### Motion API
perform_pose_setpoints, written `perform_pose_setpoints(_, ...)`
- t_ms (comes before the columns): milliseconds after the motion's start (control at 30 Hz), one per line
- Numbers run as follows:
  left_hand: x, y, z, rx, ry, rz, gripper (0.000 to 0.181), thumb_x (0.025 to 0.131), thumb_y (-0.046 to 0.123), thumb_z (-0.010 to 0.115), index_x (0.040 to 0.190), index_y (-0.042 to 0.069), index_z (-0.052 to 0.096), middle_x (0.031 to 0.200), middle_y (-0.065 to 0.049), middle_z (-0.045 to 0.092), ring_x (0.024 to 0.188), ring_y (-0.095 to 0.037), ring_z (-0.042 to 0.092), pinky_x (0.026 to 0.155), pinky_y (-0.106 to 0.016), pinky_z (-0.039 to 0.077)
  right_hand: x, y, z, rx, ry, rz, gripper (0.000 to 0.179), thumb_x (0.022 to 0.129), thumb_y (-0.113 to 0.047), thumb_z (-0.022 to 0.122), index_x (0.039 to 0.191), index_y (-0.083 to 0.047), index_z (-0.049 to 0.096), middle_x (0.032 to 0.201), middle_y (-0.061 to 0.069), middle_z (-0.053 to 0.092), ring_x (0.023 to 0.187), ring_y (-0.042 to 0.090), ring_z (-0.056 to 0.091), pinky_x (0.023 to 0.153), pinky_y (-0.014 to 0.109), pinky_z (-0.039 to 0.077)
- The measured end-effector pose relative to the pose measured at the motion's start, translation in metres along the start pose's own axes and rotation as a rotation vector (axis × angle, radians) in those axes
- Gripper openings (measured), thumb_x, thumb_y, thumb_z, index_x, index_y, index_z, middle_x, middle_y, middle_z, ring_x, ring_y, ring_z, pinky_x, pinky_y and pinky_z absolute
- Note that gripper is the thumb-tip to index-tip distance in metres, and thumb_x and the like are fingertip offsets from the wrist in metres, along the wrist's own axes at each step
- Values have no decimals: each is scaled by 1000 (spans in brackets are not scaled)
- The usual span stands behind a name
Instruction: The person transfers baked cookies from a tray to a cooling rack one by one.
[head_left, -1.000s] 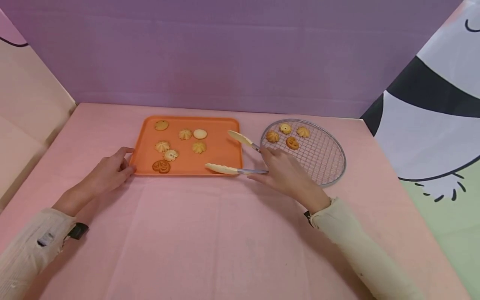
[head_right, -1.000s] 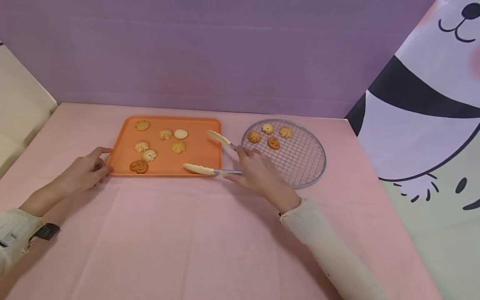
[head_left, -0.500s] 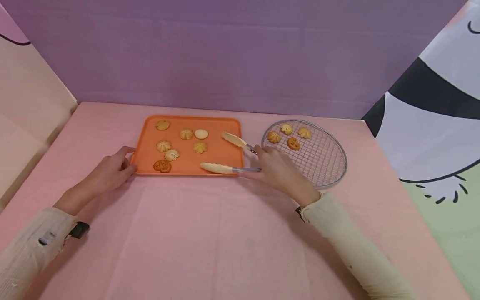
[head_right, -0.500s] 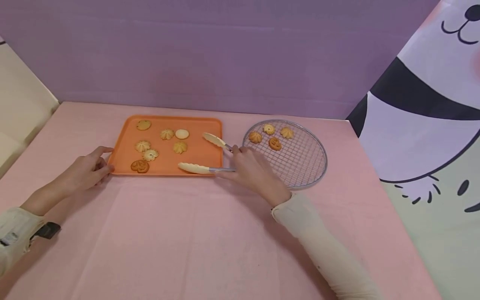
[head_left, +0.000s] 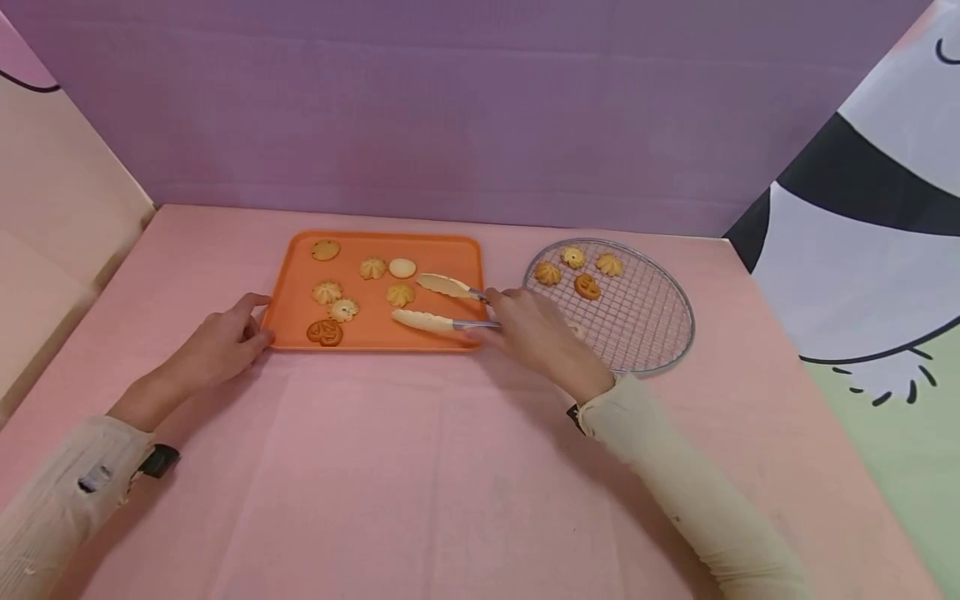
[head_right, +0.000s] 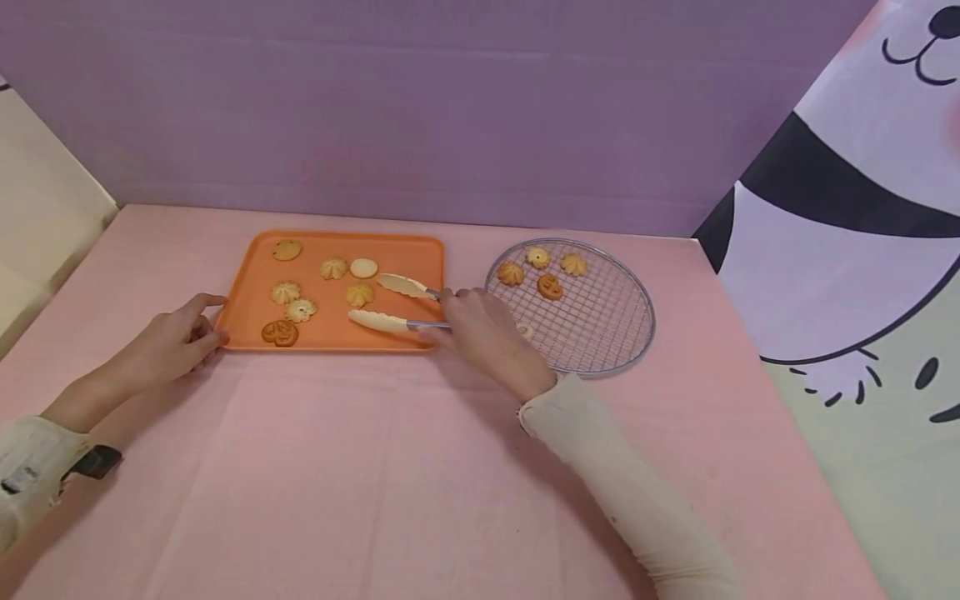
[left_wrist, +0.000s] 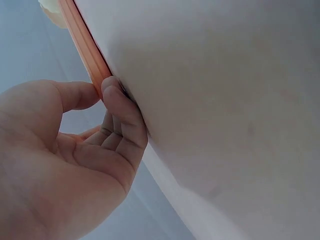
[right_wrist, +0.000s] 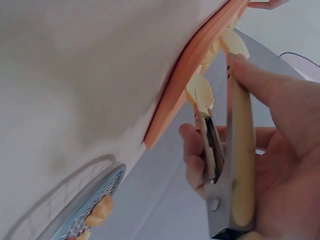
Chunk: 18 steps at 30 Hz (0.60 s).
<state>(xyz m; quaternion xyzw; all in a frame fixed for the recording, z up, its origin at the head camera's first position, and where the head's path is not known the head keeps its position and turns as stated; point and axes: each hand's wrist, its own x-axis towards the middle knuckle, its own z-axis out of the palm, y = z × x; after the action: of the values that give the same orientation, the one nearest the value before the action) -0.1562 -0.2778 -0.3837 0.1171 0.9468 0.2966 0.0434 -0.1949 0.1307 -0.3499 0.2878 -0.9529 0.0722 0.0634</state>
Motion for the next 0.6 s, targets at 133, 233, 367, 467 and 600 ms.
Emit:
perform_pose_setpoints(133, 0, 0, 1, 4, 3, 2, 48, 99, 9, 57, 139, -10, 37, 75, -5, 58, 64, -17, 52, 57, -26, 42, 4, -4, 0, 5, 1, -1, 55, 91, -47, 70, 117, 1, 65, 86, 9, 66, 72, 23, 61, 63, 40, 52)
perform_pose_setpoints(233, 0, 0, 1, 1, 6, 3, 48, 99, 8, 57, 139, -11, 38, 75, -5, 58, 64, -18, 53, 57, -26, 42, 7, -7, 0, 9, -4, 5, 54, 92, -46, 69, 117, 1, 65, 90, 11, 68, 76, 25, 64, 66, 41, 53)
perform_pose_setpoints(367, 0, 0, 1, -5, 7, 6, 48, 98, 7, 57, 139, -11, 37, 75, -5, 58, 64, -18, 53, 57, -25, 43, 11, -10, 1, 19, 7, -8, 49, 92, -44, 69, 111, 1, 67, 86, 9, 68, 75, 25, 64, 66, 40, 53)
perform_pose_setpoints(467, 0, 0, 1, -1, 11, 7, 48, 99, 7, 57, 139, -11, 38, 75, -5, 58, 64, -17, 54, 57, -25, 43, 13, -11, 2, 27, 28, -22, 44, 92, -41, 70, 107, 0, 68, 83, 7, 68, 73, 24, 63, 64, 38, 51)
perform_pose_setpoints(600, 0, 0, 1, 5, 20, 12, 48, 98, 8, 57, 138, -11, 38, 75, -4, 58, 64, -16, 54, 57, -25, 43, 15, -13, 4, 4, 43, -27, 41, 93, -37, 71, 109, 0, 69, 86, 8, 70, 74, 25, 64, 64, 38, 52)
